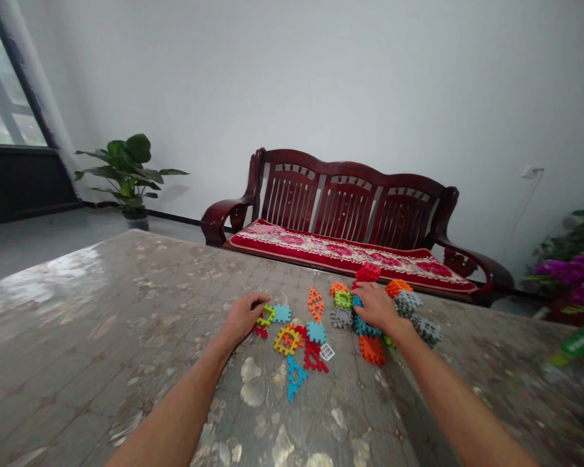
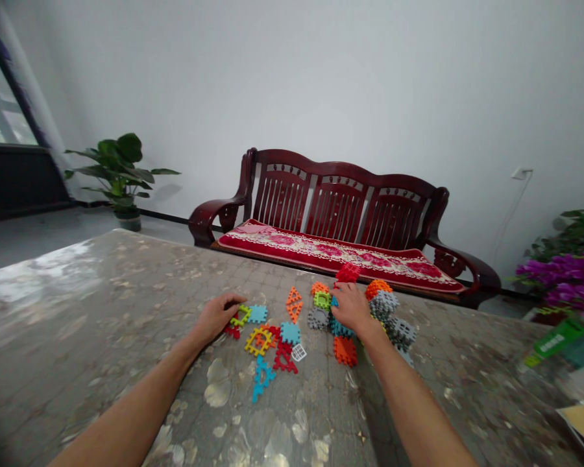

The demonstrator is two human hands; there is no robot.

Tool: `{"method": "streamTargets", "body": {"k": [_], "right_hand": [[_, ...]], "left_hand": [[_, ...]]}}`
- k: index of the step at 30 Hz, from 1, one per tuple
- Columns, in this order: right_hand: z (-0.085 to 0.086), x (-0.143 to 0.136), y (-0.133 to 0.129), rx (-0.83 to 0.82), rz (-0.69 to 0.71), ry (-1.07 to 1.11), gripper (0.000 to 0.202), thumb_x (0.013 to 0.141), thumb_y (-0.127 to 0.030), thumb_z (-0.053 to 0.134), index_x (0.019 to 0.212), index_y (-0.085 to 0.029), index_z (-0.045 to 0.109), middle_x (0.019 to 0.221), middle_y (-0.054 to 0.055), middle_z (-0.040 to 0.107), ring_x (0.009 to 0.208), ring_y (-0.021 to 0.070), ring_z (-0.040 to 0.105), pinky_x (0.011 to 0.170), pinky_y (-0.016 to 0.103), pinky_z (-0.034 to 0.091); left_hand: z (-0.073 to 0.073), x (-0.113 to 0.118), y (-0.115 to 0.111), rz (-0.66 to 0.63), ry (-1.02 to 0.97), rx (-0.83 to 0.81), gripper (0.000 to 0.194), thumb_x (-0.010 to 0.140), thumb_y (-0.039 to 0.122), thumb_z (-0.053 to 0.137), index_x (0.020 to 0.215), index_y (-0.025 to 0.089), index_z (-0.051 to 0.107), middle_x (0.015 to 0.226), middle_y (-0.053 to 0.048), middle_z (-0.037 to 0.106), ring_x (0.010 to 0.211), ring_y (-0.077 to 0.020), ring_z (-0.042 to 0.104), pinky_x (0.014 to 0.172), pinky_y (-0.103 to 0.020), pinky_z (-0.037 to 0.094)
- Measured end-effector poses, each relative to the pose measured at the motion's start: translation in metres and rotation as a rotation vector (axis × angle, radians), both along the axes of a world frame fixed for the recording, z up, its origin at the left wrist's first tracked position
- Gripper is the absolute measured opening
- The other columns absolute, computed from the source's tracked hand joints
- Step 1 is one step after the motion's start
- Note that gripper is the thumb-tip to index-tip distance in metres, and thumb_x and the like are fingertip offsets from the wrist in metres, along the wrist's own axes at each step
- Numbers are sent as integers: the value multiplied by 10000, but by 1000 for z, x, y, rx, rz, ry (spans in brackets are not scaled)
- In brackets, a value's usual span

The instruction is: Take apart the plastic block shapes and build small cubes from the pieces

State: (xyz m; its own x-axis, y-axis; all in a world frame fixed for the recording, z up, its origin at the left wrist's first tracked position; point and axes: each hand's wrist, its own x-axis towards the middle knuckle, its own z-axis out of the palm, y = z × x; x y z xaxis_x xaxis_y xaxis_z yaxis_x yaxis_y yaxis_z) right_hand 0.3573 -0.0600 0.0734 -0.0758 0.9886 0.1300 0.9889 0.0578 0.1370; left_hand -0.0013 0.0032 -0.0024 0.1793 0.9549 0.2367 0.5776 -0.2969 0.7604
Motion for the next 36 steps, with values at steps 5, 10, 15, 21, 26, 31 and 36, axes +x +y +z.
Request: {"method": "streamTargets", "body": {"k": [5, 10, 15, 21, 26, 31, 36], "right_hand": [[1, -6, -2, -11, 6, -55, 360, 801, -235, 548, 1132, -214, 688, 1346, 101, 576, 1230, 298, 463, 995, 414, 385], [0, -4, -5, -13, -27, -73, 342, 825, -218, 524, 1130, -226, 678, 1337, 103, 577, 1233, 301, 456, 962, 419, 406], [-1, -2, -6, -4, -32, -87, 334, 835, -217, 517, 1128, -230, 677, 1313, 100, 595, 1221, 288, 464, 968, 410, 403], [-4, -2, -7, 17, -11, -112, 370, 829, -201, 505, 1154, -207, 680, 1348, 122, 566, 1224, 305, 468, 963, 425, 403], [-3, -5, -8, 0, 5, -141, 378, 830, -191, 494, 1160, -216, 676, 1360, 130, 550, 1226, 323, 457, 940, 442, 407], [-2, -4, -8, -11, -11, -123, 352, 818, -166, 508, 1116, -229, 685, 1349, 116, 549, 1238, 308, 440, 947, 418, 397], [-3, -3, -9, 5, -10, -127, 316, 819, -185, 523, 1085, -206, 692, 1312, 122, 577, 1220, 299, 463, 921, 388, 412]], "left_hand": [[-2, 0, 1, -14, -6, 2, 314, 781, 170, 516, 993, 190, 747, 961, -41, 767, 868, -202, 694, 876, -330, 527], [-5, 0, 2, -16, -31, 6, 306, 782, 191, 521, 989, 203, 746, 936, -29, 766, 909, -207, 692, 891, -326, 527], [-3, 0, 1, -8, -39, -9, 298, 775, 177, 529, 977, 199, 748, 927, -30, 767, 892, -205, 694, 883, -326, 529], [-3, 0, 1, -11, -14, -5, 308, 775, 174, 522, 983, 194, 749, 925, -34, 765, 870, -203, 697, 871, -324, 527], [-6, 0, 2, -15, -28, -9, 312, 790, 190, 515, 1009, 190, 738, 910, -31, 763, 880, -203, 695, 855, -316, 531], [-2, -1, 0, -18, 17, -12, 321, 797, 181, 511, 1024, 175, 738, 939, -41, 761, 877, -206, 695, 868, -317, 522], [-1, 0, 0, -22, 24, -16, 326, 798, 162, 511, 1034, 176, 736, 980, -40, 760, 893, -198, 693, 878, -311, 518]]}}
